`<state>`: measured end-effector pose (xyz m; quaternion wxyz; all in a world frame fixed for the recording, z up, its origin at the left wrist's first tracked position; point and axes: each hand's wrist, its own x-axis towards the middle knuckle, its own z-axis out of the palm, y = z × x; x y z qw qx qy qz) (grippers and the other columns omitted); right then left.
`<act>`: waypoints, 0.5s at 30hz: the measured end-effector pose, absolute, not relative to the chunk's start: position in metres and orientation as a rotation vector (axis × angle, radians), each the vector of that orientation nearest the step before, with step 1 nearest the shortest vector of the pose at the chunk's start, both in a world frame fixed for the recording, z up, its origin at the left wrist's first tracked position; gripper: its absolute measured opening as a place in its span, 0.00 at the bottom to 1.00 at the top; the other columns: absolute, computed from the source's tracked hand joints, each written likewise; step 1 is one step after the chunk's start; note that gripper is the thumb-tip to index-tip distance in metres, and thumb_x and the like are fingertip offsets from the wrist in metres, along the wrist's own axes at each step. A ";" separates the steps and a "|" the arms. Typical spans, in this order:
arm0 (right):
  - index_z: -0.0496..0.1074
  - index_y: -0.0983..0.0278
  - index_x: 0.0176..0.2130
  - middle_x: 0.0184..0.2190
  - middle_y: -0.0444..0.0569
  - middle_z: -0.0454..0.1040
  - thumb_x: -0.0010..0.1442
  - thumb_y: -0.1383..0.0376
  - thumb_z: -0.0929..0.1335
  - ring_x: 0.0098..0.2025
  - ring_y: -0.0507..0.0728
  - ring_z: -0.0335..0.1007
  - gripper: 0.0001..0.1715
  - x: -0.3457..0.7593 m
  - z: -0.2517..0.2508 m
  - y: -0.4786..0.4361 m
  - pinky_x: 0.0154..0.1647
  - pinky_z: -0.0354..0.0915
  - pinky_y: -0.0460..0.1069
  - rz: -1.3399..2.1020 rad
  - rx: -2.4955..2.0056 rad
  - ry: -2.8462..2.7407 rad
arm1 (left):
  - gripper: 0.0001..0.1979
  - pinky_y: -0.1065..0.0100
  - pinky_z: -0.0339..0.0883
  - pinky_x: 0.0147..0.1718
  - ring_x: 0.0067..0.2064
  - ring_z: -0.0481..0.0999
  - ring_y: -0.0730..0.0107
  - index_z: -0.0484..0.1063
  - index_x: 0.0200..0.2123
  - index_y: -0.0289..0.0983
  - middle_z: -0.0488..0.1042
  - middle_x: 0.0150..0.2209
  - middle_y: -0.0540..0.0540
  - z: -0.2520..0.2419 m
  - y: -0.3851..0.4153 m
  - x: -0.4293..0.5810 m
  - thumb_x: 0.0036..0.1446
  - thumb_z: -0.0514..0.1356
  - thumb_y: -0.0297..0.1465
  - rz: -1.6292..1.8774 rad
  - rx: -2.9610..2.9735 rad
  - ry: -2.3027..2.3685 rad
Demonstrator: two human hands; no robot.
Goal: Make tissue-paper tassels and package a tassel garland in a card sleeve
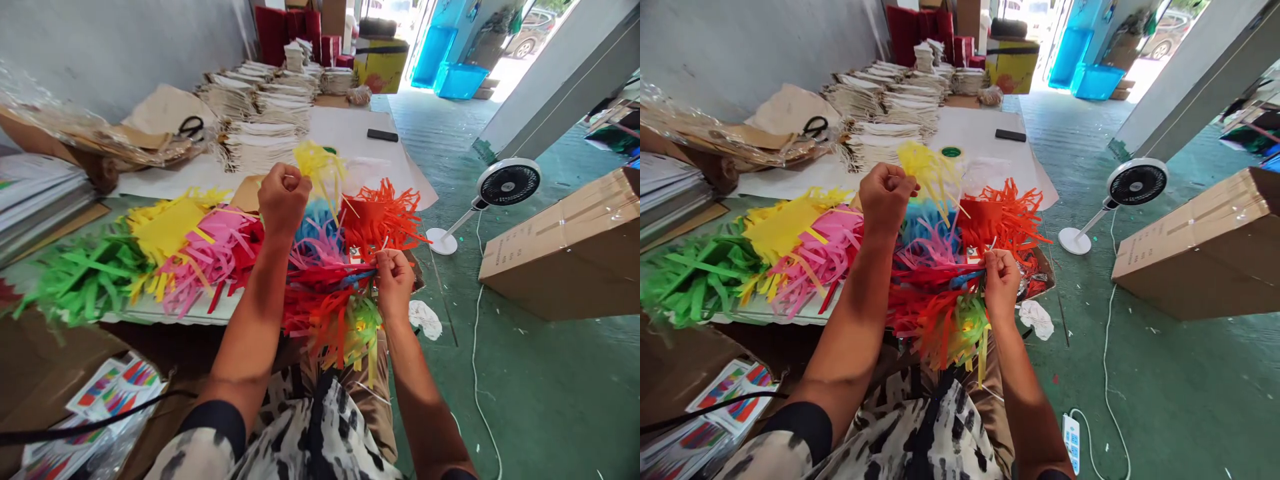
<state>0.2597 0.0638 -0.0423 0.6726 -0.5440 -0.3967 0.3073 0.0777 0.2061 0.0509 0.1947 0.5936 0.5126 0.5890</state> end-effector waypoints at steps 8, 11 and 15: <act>0.72 0.62 0.34 0.26 0.41 0.72 0.65 0.48 0.72 0.26 0.51 0.57 0.20 0.260 -0.042 0.063 0.29 0.53 0.48 0.674 -1.216 -0.881 | 0.05 0.62 0.73 0.47 0.41 0.81 0.61 0.77 0.37 0.39 0.79 0.32 0.48 0.054 0.201 0.056 0.58 0.68 0.33 1.568 1.900 1.713; 0.72 0.62 0.34 0.26 0.40 0.70 0.65 0.47 0.71 0.25 0.50 0.55 0.21 0.260 -0.043 0.064 0.28 0.52 0.48 0.677 -1.235 -0.893 | 0.08 0.57 0.70 0.52 0.44 0.81 0.57 0.80 0.42 0.40 0.82 0.37 0.45 0.062 0.181 0.054 0.59 0.67 0.32 1.429 2.063 1.828; 0.72 0.62 0.33 0.25 0.40 0.68 0.65 0.46 0.72 0.25 0.51 0.55 0.22 0.259 -0.045 0.067 0.28 0.53 0.48 0.678 -1.239 -0.910 | 0.07 0.61 0.70 0.42 0.33 0.78 0.63 0.81 0.41 0.42 0.81 0.29 0.49 0.068 0.154 0.069 0.58 0.67 0.31 1.311 2.164 1.812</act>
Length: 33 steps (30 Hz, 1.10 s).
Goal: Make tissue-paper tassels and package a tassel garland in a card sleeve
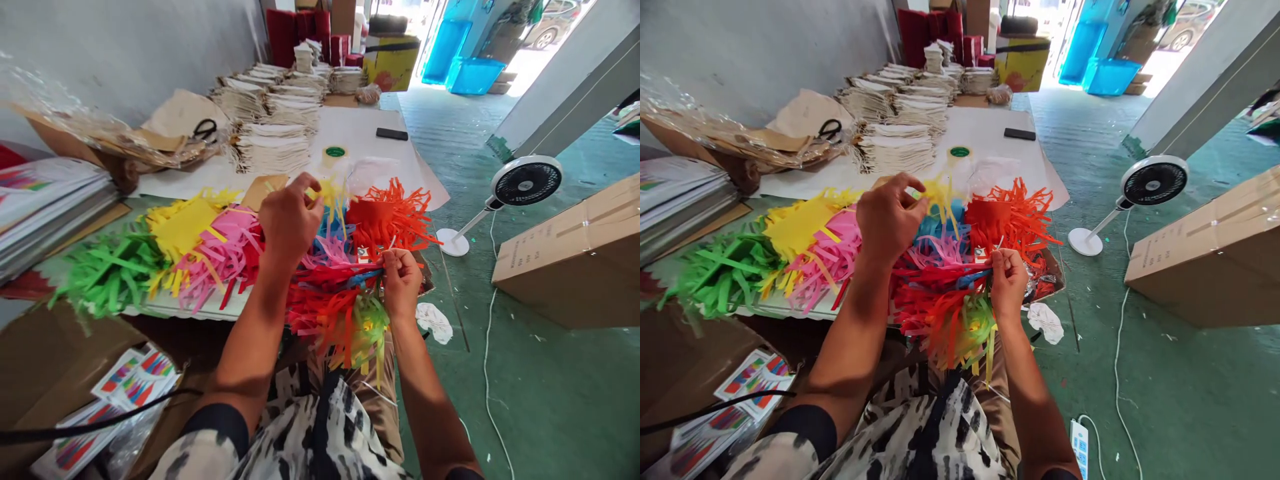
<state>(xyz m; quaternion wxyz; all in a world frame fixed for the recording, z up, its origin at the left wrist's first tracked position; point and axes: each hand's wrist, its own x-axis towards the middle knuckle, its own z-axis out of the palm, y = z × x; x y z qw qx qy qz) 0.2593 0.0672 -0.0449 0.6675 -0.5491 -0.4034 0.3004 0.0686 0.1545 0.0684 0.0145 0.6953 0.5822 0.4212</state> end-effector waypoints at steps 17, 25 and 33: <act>0.72 0.62 0.33 0.24 0.40 0.69 0.66 0.48 0.71 0.27 0.52 0.59 0.21 0.248 -0.040 0.071 0.29 0.56 0.48 0.570 -1.253 -0.980 | 0.11 0.65 0.74 0.40 0.38 0.81 0.65 0.84 0.37 0.38 0.83 0.38 0.45 0.007 0.147 0.092 0.64 0.67 0.39 1.226 1.874 0.938; 0.72 0.61 0.33 0.26 0.41 0.69 0.67 0.46 0.70 0.28 0.52 0.60 0.22 0.249 -0.036 0.069 0.31 0.57 0.48 0.577 -1.274 -0.976 | 0.15 0.52 0.66 0.57 0.51 0.75 0.53 0.75 0.53 0.39 0.79 0.46 0.40 0.020 0.138 0.099 0.70 0.52 0.25 0.995 2.766 1.231; 0.72 0.61 0.33 0.26 0.41 0.70 0.67 0.48 0.70 0.28 0.53 0.60 0.21 0.251 -0.036 0.073 0.31 0.58 0.49 0.540 -1.277 -0.997 | 0.17 0.58 0.68 0.50 0.47 0.76 0.57 0.79 0.48 0.37 0.78 0.43 0.41 -0.007 0.128 0.110 0.75 0.51 0.34 0.974 2.508 1.116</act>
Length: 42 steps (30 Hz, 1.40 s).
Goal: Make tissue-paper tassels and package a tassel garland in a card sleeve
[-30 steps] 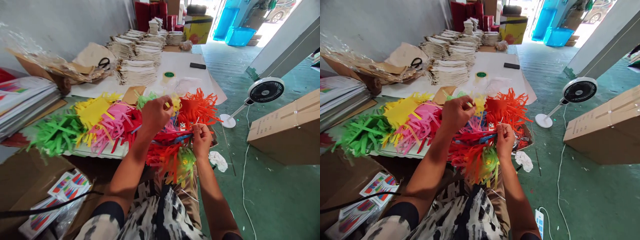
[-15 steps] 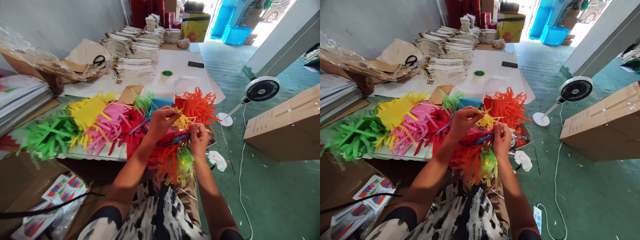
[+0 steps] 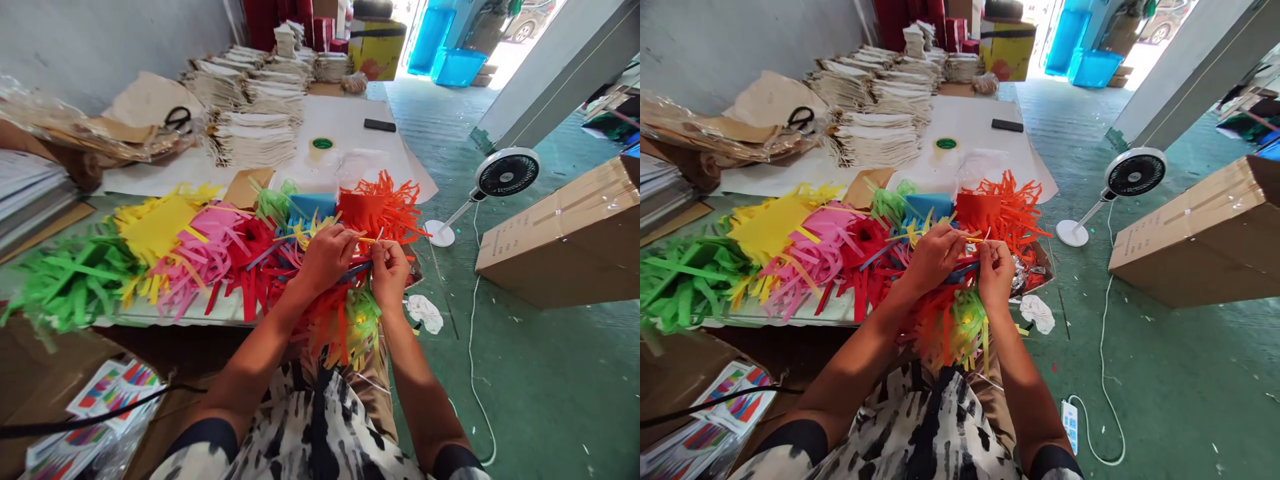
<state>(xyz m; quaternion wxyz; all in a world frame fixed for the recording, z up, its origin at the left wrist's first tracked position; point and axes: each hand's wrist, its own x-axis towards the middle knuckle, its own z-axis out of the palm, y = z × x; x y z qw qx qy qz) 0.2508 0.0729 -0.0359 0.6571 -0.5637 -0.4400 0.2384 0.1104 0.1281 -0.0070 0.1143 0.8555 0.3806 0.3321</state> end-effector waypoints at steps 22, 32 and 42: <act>0.80 0.63 0.42 0.33 0.48 0.82 0.60 0.50 0.75 0.32 0.55 0.76 0.20 0.242 -0.035 0.076 0.35 0.70 0.50 0.713 -1.212 -0.928 | 0.14 0.62 0.70 0.48 0.46 0.78 0.63 0.80 0.45 0.39 0.79 0.42 0.44 -0.020 0.124 0.104 0.74 0.55 0.37 1.096 2.207 0.962; 0.80 0.63 0.41 0.29 0.46 0.81 0.60 0.48 0.75 0.29 0.55 0.73 0.21 0.246 -0.038 0.074 0.31 0.67 0.49 0.722 -1.247 -0.940 | 0.15 0.64 0.68 0.42 0.41 0.78 0.65 0.76 0.39 0.38 0.79 0.38 0.45 -0.024 0.129 0.108 0.75 0.53 0.37 1.087 2.134 0.928; 0.80 0.62 0.40 0.27 0.44 0.78 0.60 0.47 0.75 0.26 0.53 0.68 0.22 0.245 -0.039 0.074 0.28 0.64 0.49 0.748 -1.240 -0.928 | 0.16 0.64 0.67 0.41 0.39 0.77 0.64 0.73 0.36 0.39 0.78 0.36 0.45 -0.024 0.128 0.109 0.75 0.52 0.36 1.062 2.164 0.942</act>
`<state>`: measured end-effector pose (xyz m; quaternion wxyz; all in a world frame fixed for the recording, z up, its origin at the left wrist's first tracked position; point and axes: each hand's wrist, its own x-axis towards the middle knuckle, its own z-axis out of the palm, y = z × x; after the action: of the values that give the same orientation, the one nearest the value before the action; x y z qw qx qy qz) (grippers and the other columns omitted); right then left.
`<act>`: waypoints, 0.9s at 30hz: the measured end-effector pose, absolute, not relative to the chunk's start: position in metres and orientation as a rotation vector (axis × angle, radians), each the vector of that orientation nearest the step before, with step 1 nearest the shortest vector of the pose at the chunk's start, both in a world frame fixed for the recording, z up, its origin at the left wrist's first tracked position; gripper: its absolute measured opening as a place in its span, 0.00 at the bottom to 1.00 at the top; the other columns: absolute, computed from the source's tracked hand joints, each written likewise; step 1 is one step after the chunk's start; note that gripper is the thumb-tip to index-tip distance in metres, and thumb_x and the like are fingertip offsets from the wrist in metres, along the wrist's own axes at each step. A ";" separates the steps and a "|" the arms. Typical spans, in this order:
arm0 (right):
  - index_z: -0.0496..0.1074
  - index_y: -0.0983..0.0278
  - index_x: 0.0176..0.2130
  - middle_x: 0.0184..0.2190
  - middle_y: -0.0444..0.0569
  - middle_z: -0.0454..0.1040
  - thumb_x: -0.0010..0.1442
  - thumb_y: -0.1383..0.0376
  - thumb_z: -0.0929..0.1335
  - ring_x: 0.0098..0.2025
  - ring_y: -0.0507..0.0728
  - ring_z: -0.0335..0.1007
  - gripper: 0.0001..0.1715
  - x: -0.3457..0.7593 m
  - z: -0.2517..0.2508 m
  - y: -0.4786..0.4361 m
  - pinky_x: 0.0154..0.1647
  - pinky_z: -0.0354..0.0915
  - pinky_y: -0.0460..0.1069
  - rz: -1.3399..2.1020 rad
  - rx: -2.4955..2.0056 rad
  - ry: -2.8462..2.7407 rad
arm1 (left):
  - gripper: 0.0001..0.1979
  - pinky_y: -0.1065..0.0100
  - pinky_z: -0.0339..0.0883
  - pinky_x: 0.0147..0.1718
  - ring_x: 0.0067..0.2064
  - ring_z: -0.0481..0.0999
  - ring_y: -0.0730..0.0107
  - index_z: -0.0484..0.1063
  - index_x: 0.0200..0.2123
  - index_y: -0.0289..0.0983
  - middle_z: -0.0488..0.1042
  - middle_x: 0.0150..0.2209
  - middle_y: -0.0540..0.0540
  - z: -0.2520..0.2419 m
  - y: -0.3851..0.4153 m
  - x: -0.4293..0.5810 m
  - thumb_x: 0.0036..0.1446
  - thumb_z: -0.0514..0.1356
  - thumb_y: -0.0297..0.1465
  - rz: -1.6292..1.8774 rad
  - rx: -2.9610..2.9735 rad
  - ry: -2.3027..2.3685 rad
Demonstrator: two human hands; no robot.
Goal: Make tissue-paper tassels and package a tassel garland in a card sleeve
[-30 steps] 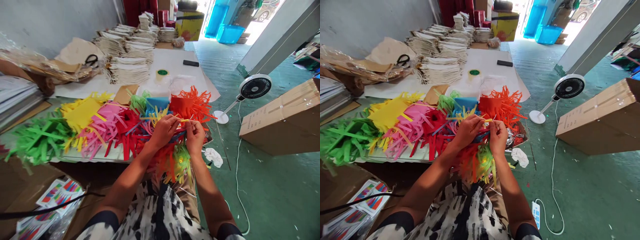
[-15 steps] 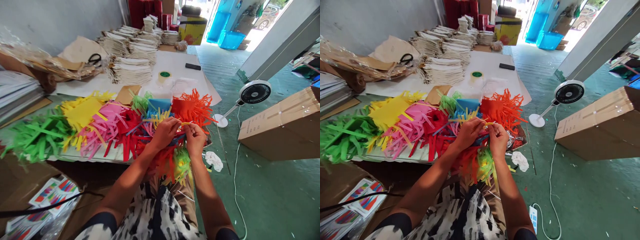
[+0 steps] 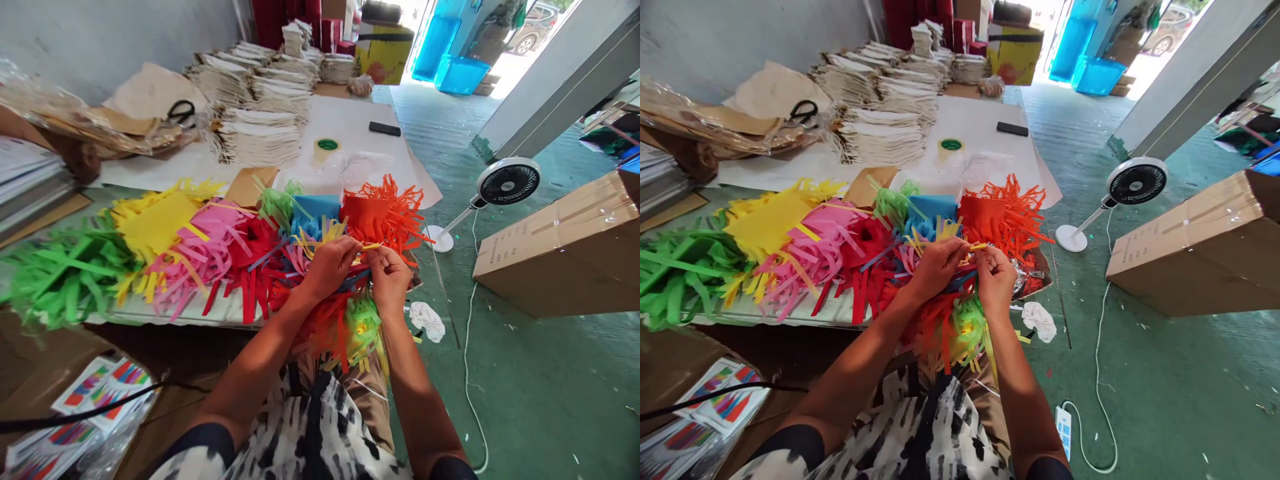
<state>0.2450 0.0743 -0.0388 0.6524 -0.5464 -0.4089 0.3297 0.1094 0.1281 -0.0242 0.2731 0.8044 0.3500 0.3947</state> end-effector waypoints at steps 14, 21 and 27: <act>0.76 0.62 0.33 0.23 0.41 0.69 0.63 0.52 0.72 0.25 0.51 0.59 0.16 0.243 -0.037 0.077 0.27 0.56 0.47 0.712 -1.263 -0.976 | 0.13 0.64 0.69 0.44 0.44 0.81 0.63 0.79 0.45 0.39 0.82 0.43 0.45 -0.021 0.128 0.105 0.72 0.59 0.41 1.052 2.217 1.003; 0.73 0.63 0.31 0.23 0.40 0.70 0.62 0.52 0.72 0.26 0.50 0.59 0.18 0.241 -0.035 0.078 0.28 0.55 0.47 0.679 -1.311 -0.997 | 0.13 0.65 0.67 0.40 0.41 0.81 0.64 0.80 0.41 0.37 0.83 0.41 0.44 -0.014 0.126 0.110 0.72 0.58 0.37 1.101 2.290 1.218; 0.76 0.65 0.35 0.26 0.44 0.75 0.62 0.52 0.72 0.27 0.52 0.67 0.17 0.242 -0.036 0.079 0.28 0.60 0.47 0.708 -1.308 -0.985 | 0.14 0.72 0.65 0.29 0.31 0.74 0.73 0.75 0.37 0.36 0.79 0.33 0.48 -0.010 0.137 0.102 0.66 0.63 0.42 0.922 1.805 0.857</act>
<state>0.2420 0.0793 -0.0362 0.6279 -0.5708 -0.4297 0.3088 0.1015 0.1367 -0.0102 0.4534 0.7312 0.3470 0.3733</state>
